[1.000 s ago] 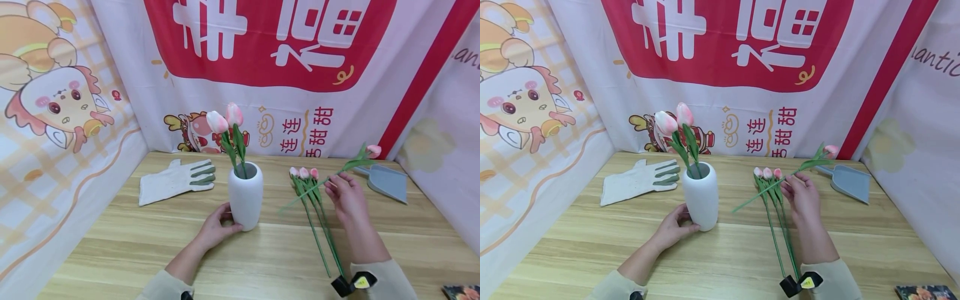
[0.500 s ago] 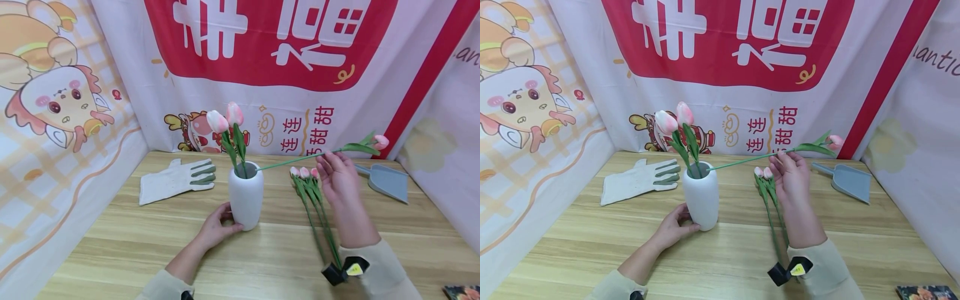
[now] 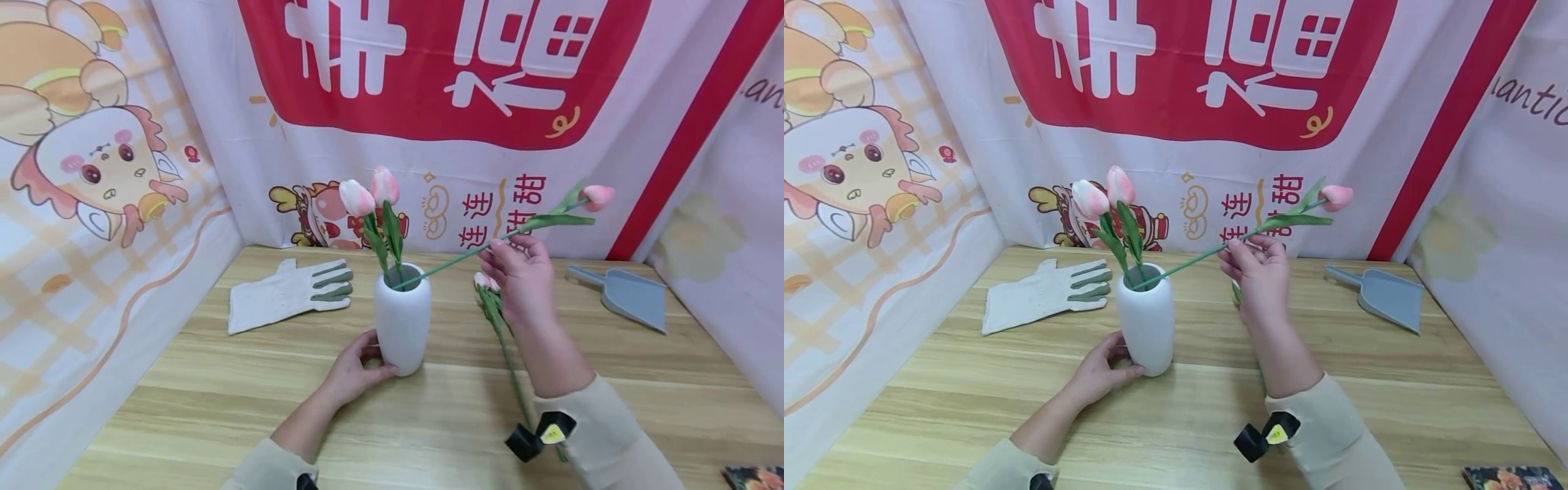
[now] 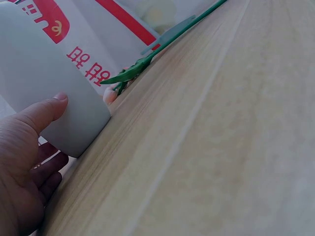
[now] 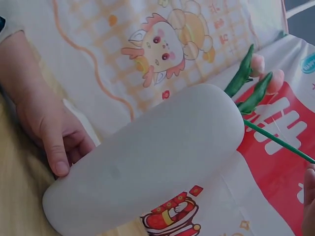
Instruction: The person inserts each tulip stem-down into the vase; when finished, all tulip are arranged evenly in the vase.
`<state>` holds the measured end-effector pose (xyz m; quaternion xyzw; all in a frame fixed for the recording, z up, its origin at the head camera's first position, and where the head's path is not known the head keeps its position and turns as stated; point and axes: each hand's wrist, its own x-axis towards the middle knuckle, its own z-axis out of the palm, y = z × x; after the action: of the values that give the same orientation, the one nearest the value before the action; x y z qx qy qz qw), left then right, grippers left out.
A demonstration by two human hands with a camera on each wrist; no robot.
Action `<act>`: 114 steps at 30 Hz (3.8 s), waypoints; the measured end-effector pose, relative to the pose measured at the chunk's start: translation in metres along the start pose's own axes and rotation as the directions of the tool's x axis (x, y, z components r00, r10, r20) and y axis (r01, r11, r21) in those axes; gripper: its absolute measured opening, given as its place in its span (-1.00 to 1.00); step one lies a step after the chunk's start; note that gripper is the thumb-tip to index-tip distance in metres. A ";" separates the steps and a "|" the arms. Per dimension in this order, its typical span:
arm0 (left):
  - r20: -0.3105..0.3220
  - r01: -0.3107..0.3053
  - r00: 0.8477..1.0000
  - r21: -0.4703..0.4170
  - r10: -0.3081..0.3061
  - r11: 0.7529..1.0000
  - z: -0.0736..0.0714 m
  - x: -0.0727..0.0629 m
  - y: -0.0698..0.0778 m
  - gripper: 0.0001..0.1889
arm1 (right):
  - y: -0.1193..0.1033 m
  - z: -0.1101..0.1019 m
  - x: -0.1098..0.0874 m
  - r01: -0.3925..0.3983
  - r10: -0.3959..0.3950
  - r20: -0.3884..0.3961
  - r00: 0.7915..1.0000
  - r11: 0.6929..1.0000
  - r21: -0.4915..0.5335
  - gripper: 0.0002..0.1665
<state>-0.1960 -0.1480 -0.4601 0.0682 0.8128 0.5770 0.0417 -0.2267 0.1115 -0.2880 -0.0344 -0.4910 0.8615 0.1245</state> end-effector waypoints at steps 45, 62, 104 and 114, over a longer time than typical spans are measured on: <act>0.017 -0.007 1.000 -0.007 0.007 1.000 -0.001 0.001 0.001 -0.27 | 0.036 0.034 -0.019 0.225 0.012 0.348 0.937 0.742 -0.631 -0.65; 0.005 -0.008 1.000 -0.013 0.008 1.000 0.000 0.002 -0.003 -0.28 | 0.037 -0.039 0.005 0.078 0.043 0.195 0.980 0.817 -0.571 -0.60; 0.016 -0.003 1.000 0.007 0.003 1.000 0.001 0.002 -0.004 -0.24 | 0.072 -0.184 0.016 -0.068 0.282 0.027 0.959 0.324 -0.944 -0.42; 0.027 0.014 1.000 -0.006 -0.014 1.000 0.000 0.000 -0.001 -0.22 | 0.071 -0.180 0.017 -0.048 0.283 0.031 0.959 0.269 -0.962 -0.49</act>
<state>-0.1959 -0.1482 -0.4613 0.0701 0.8109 0.5782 0.0570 -0.2236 0.2323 -0.4403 -0.0677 -0.9098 0.4050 -0.0607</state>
